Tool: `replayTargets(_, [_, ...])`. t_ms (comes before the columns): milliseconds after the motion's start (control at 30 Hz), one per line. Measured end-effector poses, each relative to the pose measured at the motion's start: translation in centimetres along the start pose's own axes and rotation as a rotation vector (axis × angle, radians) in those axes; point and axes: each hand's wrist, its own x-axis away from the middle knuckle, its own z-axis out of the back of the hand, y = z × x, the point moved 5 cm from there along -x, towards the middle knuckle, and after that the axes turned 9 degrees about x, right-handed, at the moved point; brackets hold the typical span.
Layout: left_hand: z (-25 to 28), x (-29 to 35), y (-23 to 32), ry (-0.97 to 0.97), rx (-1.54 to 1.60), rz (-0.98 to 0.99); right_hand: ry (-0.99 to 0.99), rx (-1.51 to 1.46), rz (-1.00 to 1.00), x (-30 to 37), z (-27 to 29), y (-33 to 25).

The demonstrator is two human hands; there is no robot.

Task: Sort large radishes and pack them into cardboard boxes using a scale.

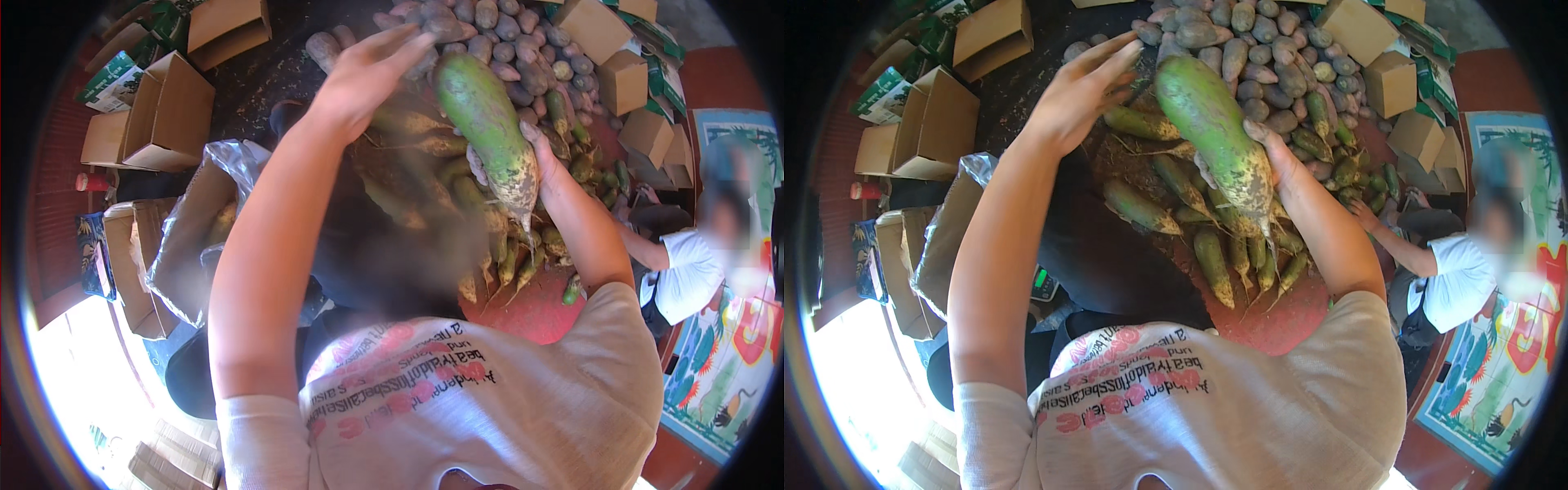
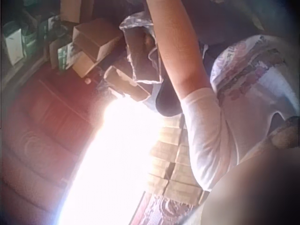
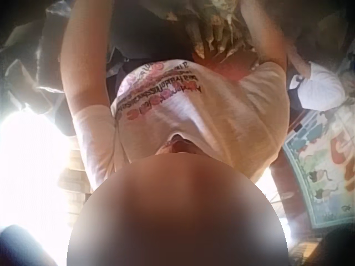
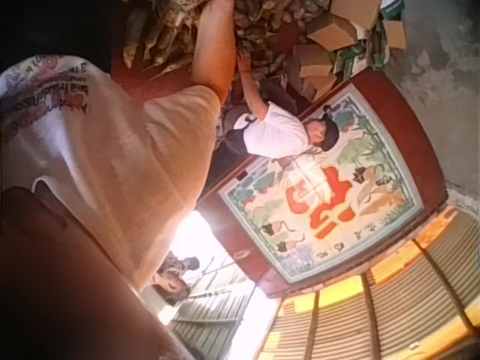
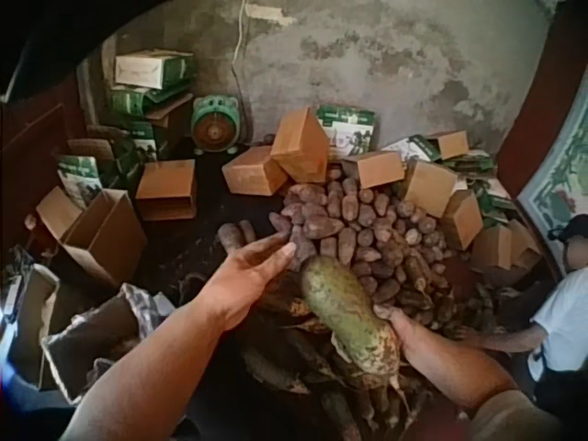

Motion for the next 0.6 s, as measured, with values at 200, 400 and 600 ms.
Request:
replayTargets(200, [-2.6, -2.6, -4.9, -0.017, 0.182, 0.222, 0.023, 0.229, -0.029, 0.7, -0.6, -0.3])
replayTargets(400, [-2.8, -1.4, -5.8, 0.195, 0.116, 0.195, 0.126, 0.239, 0.054, 1.3, -0.3, 0.2])
replayTargets(600, [-3.4, -1.7, -5.7, 0.118, 0.285, 0.029, 0.089, 0.506, 0.094, 1.4, 0.1, -2.9])
